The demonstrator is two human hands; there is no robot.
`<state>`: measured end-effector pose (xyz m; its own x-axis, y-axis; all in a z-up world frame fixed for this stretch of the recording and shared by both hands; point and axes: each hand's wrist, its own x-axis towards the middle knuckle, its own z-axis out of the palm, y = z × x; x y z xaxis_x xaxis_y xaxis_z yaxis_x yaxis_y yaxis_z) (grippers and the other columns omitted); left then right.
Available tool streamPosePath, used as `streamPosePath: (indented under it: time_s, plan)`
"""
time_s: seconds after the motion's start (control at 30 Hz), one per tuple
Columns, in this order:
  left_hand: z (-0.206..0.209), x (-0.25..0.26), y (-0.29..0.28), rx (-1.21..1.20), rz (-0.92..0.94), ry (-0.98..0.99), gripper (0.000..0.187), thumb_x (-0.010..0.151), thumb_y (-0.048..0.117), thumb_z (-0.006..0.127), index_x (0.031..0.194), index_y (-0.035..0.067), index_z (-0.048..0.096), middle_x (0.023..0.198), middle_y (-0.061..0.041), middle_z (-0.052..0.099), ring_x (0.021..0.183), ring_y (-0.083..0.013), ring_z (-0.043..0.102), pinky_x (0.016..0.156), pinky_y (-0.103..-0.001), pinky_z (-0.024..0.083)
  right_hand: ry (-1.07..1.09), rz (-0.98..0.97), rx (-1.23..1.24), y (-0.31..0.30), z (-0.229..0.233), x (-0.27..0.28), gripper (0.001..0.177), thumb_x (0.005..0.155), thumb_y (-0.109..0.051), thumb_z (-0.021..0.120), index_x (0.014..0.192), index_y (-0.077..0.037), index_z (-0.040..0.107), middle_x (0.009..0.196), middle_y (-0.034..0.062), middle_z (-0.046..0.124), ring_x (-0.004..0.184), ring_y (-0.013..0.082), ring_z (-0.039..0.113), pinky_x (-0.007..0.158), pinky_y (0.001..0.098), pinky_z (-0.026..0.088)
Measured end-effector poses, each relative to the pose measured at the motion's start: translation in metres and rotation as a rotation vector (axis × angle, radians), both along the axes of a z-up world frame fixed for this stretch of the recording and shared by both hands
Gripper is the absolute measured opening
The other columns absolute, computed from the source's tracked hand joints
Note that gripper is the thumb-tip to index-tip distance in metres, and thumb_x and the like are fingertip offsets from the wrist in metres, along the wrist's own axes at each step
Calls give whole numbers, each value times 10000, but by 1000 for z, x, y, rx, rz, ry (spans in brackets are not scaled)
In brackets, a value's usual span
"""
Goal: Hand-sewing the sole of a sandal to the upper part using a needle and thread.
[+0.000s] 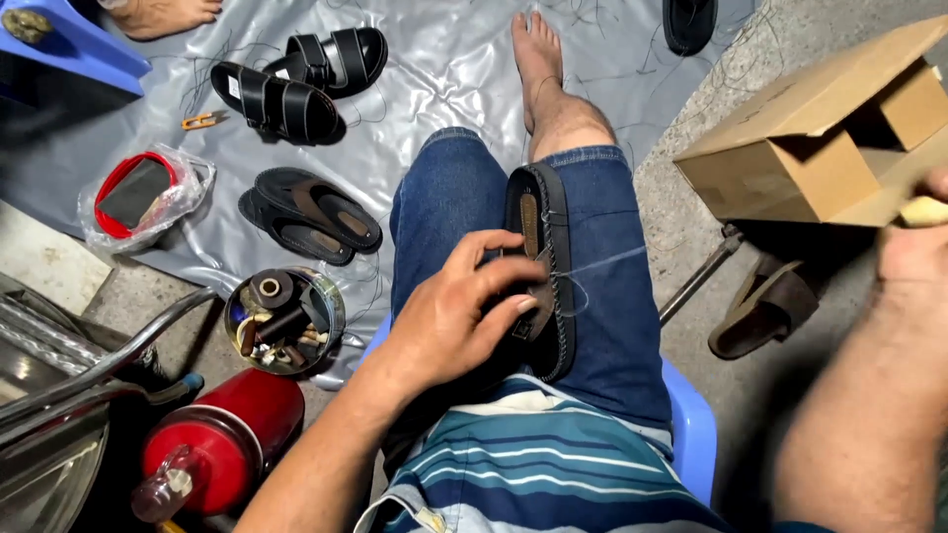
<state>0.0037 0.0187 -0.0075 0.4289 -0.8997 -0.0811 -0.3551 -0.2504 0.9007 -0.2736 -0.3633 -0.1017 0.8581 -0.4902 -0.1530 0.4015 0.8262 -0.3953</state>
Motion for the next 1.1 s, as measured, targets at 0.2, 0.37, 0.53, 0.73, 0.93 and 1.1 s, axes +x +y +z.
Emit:
streamPosePath:
  time_s: [0.2,0.37,0.53,0.73,0.93,1.1]
  plan:
    - [6,17,0,343,-176,-210,399,886,271,468,1268,156,484,1023,-98,587,739,-379,630,586,-486,507,592,-54,-2027,170,85,127,485,701,30,682,1179,25,598,1120,158,541,1059,332,486,956,395,388]
    - [14,42,12,-366,-135,802,165,933,220,508,895,165,659,1378,-181,406,1270,-294,445,1120,-434,337,459,303,-1862,193,80,144,94,848,-92,566,891,-45,634,807,60,661,673,170,605,642,288,483]
    - [16,35,2,-184,-115,669,235,892,192,528,1080,57,571,1281,-177,507,1026,-254,587,914,-339,445,657,520,-1616,191,79,145,116,826,-200,570,890,-135,643,650,-51,594,508,79,508,527,220,406]
    - [-28,22,-11,275,-250,-140,456,806,183,486,1243,312,501,1016,13,679,877,-229,641,657,-376,495,591,325,-1582,197,64,142,90,834,-91,601,893,-55,659,776,8,662,557,65,541,528,189,406]
    - [-12,27,-6,374,-165,-5,477,784,173,439,1230,319,520,1001,10,693,758,-194,643,674,-328,464,655,544,-1653,189,77,144,144,825,-213,582,905,-125,664,826,-10,691,667,105,625,610,237,471]
    - [0,66,66,287,-21,309,249,849,228,492,906,130,715,1091,-40,681,1037,-160,626,935,-319,447,870,1006,-1492,170,116,123,507,771,-394,522,1257,-252,517,1063,17,591,945,133,587,840,321,475]
